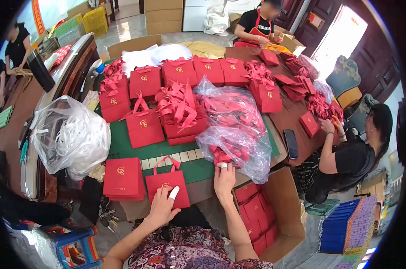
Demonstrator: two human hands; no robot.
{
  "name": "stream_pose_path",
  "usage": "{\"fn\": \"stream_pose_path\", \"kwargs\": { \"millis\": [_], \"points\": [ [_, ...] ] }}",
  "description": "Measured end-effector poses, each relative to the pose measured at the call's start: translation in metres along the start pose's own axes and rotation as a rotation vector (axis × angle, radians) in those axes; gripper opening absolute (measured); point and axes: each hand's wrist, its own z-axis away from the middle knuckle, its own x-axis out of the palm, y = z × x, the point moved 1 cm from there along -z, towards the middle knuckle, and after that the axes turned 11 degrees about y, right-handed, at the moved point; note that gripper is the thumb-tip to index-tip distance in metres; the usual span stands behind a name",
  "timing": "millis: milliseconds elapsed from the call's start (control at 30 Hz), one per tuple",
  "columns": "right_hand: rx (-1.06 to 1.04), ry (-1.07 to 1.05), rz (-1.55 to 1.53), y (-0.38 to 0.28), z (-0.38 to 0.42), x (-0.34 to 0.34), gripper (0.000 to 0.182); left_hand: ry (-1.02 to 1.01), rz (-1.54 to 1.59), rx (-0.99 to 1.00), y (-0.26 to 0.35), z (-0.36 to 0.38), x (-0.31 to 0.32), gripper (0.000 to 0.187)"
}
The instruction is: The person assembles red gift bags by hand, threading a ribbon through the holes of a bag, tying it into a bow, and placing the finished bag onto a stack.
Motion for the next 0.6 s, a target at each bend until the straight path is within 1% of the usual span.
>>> {"fn": "stream_pose_path", "kwargs": {
  "millis": [33, 67, 100, 133, 167, 233, 267, 300, 333, 367, 400, 433, 500, 533, 600],
  "points": [
    [-0.037, -0.025, 0.030, -0.003, 0.000, 0.001, 0.018, 0.019, 0.051, -0.007, 0.000, -0.001, -0.002, 0.073],
    [-0.037, -0.005, -0.023, -0.008, 0.004, -0.002, 0.013, 0.024, 0.044, -0.017, -0.002, -0.003, -0.002, 0.073],
    [-0.042, -0.012, -0.032, -0.020, 0.006, -0.008, 0.013, 0.071, 0.113, -0.028, -0.003, -0.005, -0.001, 0.066],
    [-0.071, -0.044, -0.107, -0.035, 0.009, -0.014, 0.012, 0.118, 0.183, -0.040, -0.003, -0.007, 0.000, 0.059],
    [-0.098, -0.076, -0.183, -0.049, 0.012, -0.020, 0.011, 0.121, 0.178, -0.051, -0.002, -0.013, -0.001, 0.059],
    [-0.158, -0.084, -0.292, -0.078, 0.018, -0.030, 0.013, -0.001, 0.695, -0.436, -0.001, -0.025, 0.000, 0.045],
    [-0.189, -0.109, -0.306, -0.088, 0.023, -0.034, 0.015, 0.009, 0.970, -0.552, -0.019, -0.022, 0.029, 0.043],
    [-0.220, -0.134, -0.321, -0.095, 0.029, -0.036, 0.016, 0.021, 0.965, -0.560, -0.021, -0.026, 0.028, 0.043],
    [-0.225, -0.142, -0.330, -0.100, 0.033, -0.037, 0.016, -0.017, 1.270, -0.699, -0.023, -0.033, 0.028, 0.043],
    [-0.255, -0.202, -0.404, -0.105, 0.037, -0.038, 0.017, -0.055, 1.579, -0.832, -0.025, -0.039, 0.027, 0.044],
    [-0.284, -0.264, -0.477, -0.107, 0.041, -0.038, 0.017, -0.070, 1.707, -0.799, -0.029, -0.043, 0.027, 0.046],
    [-0.288, -0.273, -0.483, -0.106, 0.044, -0.037, 0.017, -0.058, 1.708, -0.806, -0.034, -0.046, 0.027, 0.046],
    [-0.428, -0.424, -0.481, -0.100, 0.049, -0.038, 0.018, -0.177, 1.831, -0.874, -0.040, -0.052, 0.024, 0.042],
    [-0.433, -0.486, -0.433, -0.097, 0.050, -0.039, 0.016, -0.159, 1.757, -0.912, -0.037, -0.055, 0.014, 0.036],
    [-0.415, -0.534, -0.408, -0.088, 0.045, -0.043, 0.016, -0.129, 1.743, -0.927, -0.043, -0.054, 0.018, 0.033]
  ]
}}
